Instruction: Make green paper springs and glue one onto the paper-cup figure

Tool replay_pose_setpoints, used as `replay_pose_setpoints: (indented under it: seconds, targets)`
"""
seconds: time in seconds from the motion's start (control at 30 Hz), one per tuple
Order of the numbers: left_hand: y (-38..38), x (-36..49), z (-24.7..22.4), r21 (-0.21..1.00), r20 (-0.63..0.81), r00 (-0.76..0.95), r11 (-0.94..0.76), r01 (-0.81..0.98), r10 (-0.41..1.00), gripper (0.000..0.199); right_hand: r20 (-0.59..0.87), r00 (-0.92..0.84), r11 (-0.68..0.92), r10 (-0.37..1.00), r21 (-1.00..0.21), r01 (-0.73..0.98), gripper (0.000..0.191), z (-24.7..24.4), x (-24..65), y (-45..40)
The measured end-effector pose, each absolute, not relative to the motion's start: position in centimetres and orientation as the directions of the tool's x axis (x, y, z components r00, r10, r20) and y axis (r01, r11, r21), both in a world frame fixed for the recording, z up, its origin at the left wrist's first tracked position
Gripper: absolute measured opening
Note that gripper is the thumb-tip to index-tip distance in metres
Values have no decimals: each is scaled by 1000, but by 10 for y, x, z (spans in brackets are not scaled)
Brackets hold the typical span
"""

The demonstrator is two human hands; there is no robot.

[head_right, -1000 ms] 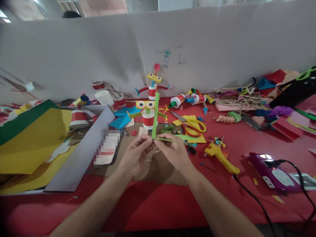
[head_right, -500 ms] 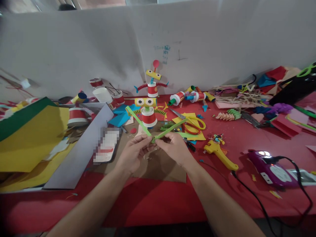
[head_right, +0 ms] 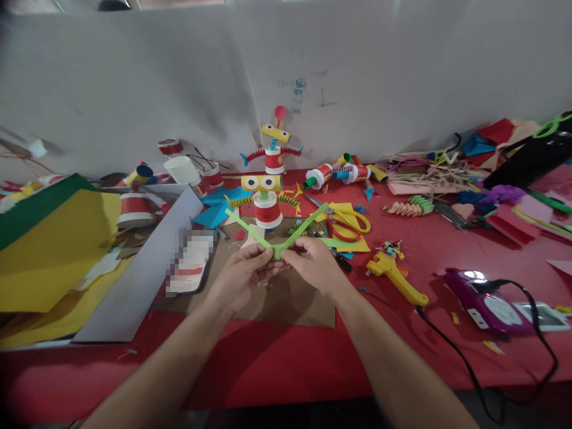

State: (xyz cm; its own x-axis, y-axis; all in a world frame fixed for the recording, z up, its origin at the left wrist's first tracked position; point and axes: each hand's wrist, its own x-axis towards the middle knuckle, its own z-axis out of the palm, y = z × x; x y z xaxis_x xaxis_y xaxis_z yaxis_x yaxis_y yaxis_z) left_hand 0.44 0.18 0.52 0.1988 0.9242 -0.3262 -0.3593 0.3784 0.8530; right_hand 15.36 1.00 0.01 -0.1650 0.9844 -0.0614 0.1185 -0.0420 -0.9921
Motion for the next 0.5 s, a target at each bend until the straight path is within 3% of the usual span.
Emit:
replay_pose_setpoints:
  seconds: [0.33,0.5]
  targets:
    - [2,1,4,877,-296,236,361,-316,925,14,-32,-184,-15,982,-995,94,16,-1,156,12]
    - [0,5,5,876,-297,169,339,-345,940,16,-15,-177,-7,984,-999,46,23,-2,152,10]
